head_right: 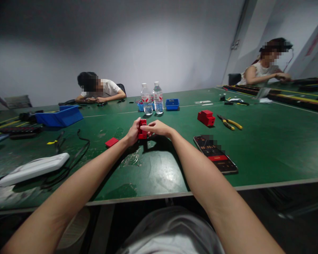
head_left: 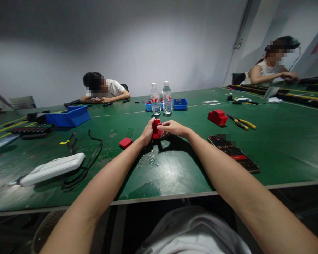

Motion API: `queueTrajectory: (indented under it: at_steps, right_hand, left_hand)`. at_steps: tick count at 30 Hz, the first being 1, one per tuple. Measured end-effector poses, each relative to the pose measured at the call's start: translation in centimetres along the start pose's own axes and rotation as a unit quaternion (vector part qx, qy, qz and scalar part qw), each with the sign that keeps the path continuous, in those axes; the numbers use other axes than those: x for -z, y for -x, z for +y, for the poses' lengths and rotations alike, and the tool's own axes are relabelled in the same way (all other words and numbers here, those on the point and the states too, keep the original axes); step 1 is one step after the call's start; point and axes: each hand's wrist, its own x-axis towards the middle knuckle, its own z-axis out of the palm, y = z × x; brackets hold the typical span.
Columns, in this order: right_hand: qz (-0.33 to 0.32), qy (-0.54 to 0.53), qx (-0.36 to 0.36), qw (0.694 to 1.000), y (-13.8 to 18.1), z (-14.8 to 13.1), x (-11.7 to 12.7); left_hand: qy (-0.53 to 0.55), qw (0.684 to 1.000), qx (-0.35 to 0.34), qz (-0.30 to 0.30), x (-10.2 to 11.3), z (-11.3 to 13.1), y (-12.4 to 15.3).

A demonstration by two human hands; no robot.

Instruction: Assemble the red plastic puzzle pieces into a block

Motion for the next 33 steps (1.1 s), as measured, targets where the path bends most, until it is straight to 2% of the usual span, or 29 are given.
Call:
queueTrajectory:
  at_steps: [4,9,13,21,27,33]
  right_hand:
    - [0.078,0.066,-0.012,0.995,-0.2,-0.2,0.1]
    - [0.004,0.047,-0.024,0.999,-0.3,-0.4,-0.4]
    - [0.020,0.074,-0.031,0.997,-0.1,-0.1,-0.6]
    - [-0.014,0.043,-0.006,0.999,0.0,0.8,-0.3]
    - [0.030,0.055,0.006,0.998,-0.9,2.3,-0.4]
    - [0.023,0.080,0.036,0.996,-1.3,3.1,-0.3]
  left_hand:
    - [0.023,0.998,0.000,0.063,0.0,0.4,0.0]
    - [0.005,0.999,0.006,0.048,0.0,0.3,0.2]
    - [-0.015,0.999,-0.003,0.051,0.0,-0.1,0.1]
    - [-0.021,0.999,-0.012,0.041,0.1,-0.5,-0.3]
    - [-0.050,0.997,-0.052,-0.012,0.5,-0.8,-0.4]
    - [-0.095,0.992,-0.082,0.001,0.7,-0.2,-0.4]
